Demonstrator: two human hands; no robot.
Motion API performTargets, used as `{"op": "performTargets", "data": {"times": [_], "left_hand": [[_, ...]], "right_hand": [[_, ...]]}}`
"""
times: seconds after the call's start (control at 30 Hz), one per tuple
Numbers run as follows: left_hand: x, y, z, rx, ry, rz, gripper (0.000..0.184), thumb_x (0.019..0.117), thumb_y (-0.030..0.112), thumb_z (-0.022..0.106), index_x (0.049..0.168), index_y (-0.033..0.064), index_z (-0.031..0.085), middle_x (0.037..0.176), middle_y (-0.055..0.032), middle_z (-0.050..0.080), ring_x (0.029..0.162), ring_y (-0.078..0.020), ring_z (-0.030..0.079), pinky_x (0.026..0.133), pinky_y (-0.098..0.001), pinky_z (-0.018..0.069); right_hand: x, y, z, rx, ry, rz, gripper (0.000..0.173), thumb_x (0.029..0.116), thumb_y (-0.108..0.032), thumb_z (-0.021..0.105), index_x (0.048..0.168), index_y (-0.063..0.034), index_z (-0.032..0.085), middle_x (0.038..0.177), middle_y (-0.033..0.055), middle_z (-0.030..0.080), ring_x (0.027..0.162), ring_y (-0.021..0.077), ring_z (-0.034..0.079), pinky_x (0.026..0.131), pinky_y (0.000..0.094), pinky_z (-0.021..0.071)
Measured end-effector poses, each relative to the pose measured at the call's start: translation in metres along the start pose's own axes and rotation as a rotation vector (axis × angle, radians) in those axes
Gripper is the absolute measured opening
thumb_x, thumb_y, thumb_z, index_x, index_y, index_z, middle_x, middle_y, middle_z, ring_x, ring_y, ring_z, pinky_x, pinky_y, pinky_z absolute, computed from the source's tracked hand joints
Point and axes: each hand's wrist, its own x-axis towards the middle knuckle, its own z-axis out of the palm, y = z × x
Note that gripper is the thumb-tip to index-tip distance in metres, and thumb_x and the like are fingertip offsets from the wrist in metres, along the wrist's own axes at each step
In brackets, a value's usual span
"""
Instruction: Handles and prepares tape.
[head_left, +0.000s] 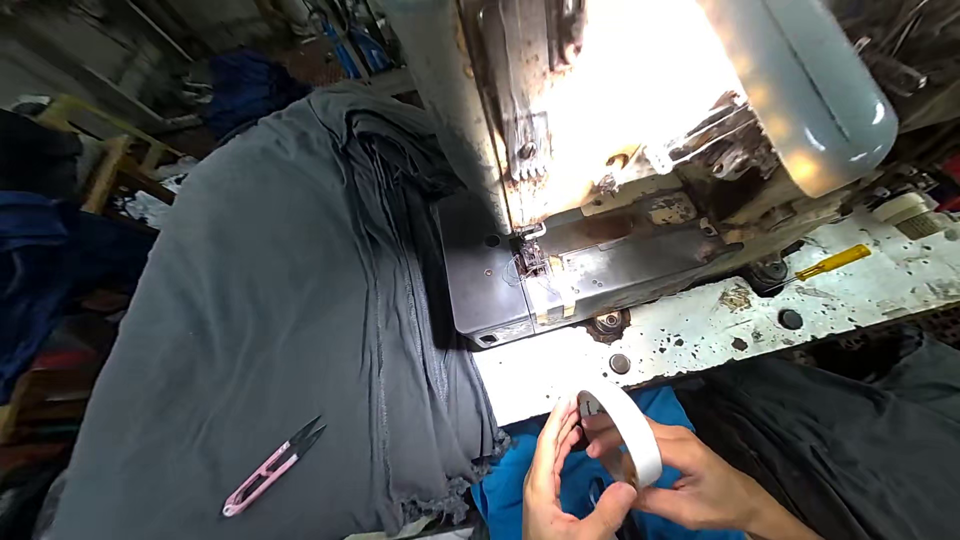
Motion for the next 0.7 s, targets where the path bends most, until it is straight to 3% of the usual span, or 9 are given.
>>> {"op": "performTargets", "data": {"times": [0.07, 0.17, 0.27, 0.33, 0.4, 0.5, 0.7], "left_hand": [[-0.001, -0.005, -0.003, -0.013, -0.009, 0.030, 0.090, 0.0834, 0.040, 0.082, 0.145, -0.0116, 0.041, 0.147, -0.0145, 0.054, 0.135, -0.0109, 0.054, 0.111, -0.0311, 0.0482], [-0.002, -0.008, -0.003, -0.019, -0.030, 0.027, 0.101, 0.0793, 0.049, 0.083, 0.148, -0.0107, 0.038, 0.152, -0.0162, 0.049, 0.139, -0.0114, 0.049, 0.111, -0.0319, 0.0482], [0.000, -0.007, 0.002, -0.060, -0.013, 0.016, 0.097, 0.0805, 0.040, 0.085, 0.148, -0.0110, 0.037, 0.152, -0.0158, 0.047, 0.138, -0.0112, 0.049, 0.109, -0.0308, 0.0504], [0.000, -0.008, 0.002, -0.077, -0.018, 0.043, 0.088, 0.0801, 0.027, 0.087, 0.149, -0.0034, 0.041, 0.152, -0.0106, 0.048, 0.138, -0.0114, 0.050, 0.109, -0.0322, 0.0506], [0.001, -0.011, -0.002, -0.050, -0.048, 0.115, 0.085, 0.0777, 0.019, 0.087, 0.151, 0.0092, 0.044, 0.154, -0.0027, 0.046, 0.141, -0.0106, 0.046, 0.112, -0.0328, 0.0479], [0.003, -0.020, -0.008, 0.070, -0.058, 0.264, 0.088, 0.0759, 0.020, 0.088, 0.152, 0.0284, 0.044, 0.156, 0.0059, 0.043, 0.143, -0.0108, 0.043, 0.116, -0.0327, 0.0433], [0.006, -0.023, -0.010, 0.168, -0.081, 0.357, 0.085, 0.0787, 0.027, 0.087, 0.151, 0.0281, 0.043, 0.155, 0.0073, 0.042, 0.142, -0.0089, 0.042, 0.117, -0.0305, 0.0412]], "right_hand": [[-0.001, 0.002, 0.002, -0.008, -0.022, -0.012, 0.018, 0.0967, -0.012, 0.069, 0.109, 0.0012, 0.066, 0.122, 0.0139, 0.070, 0.131, 0.0176, 0.058, 0.119, 0.0333, 0.0392], [-0.002, 0.002, 0.002, -0.118, -0.053, -0.038, 0.015, 0.0963, -0.010, 0.069, 0.106, 0.0015, 0.067, 0.121, 0.0155, 0.070, 0.129, 0.0189, 0.059, 0.119, 0.0329, 0.0387], [-0.002, 0.003, 0.002, -0.287, -0.079, -0.097, 0.014, 0.0976, -0.013, 0.065, 0.103, -0.0008, 0.068, 0.120, 0.0150, 0.071, 0.129, 0.0197, 0.060, 0.121, 0.0343, 0.0341], [-0.003, 0.003, 0.002, -0.322, -0.099, -0.109, 0.016, 0.1000, -0.017, 0.063, 0.102, -0.0022, 0.068, 0.120, 0.0147, 0.071, 0.130, 0.0210, 0.059, 0.122, 0.0376, 0.0329], [-0.005, -0.002, -0.002, -0.242, -0.120, -0.058, 0.022, 0.0993, -0.022, 0.065, 0.106, -0.0016, 0.068, 0.121, 0.0142, 0.071, 0.130, 0.0204, 0.059, 0.123, 0.0406, 0.0323], [-0.007, -0.011, -0.008, 0.010, -0.114, 0.026, 0.038, 0.0991, -0.029, 0.067, 0.121, 0.0018, 0.065, 0.125, 0.0147, 0.070, 0.131, 0.0186, 0.059, 0.123, 0.0421, 0.0334], [-0.004, -0.015, -0.007, 0.198, -0.066, 0.039, 0.033, 0.1015, -0.025, 0.062, 0.119, 0.0027, 0.065, 0.117, 0.0155, 0.072, 0.122, 0.0182, 0.064, 0.117, 0.0389, 0.0405]]}}
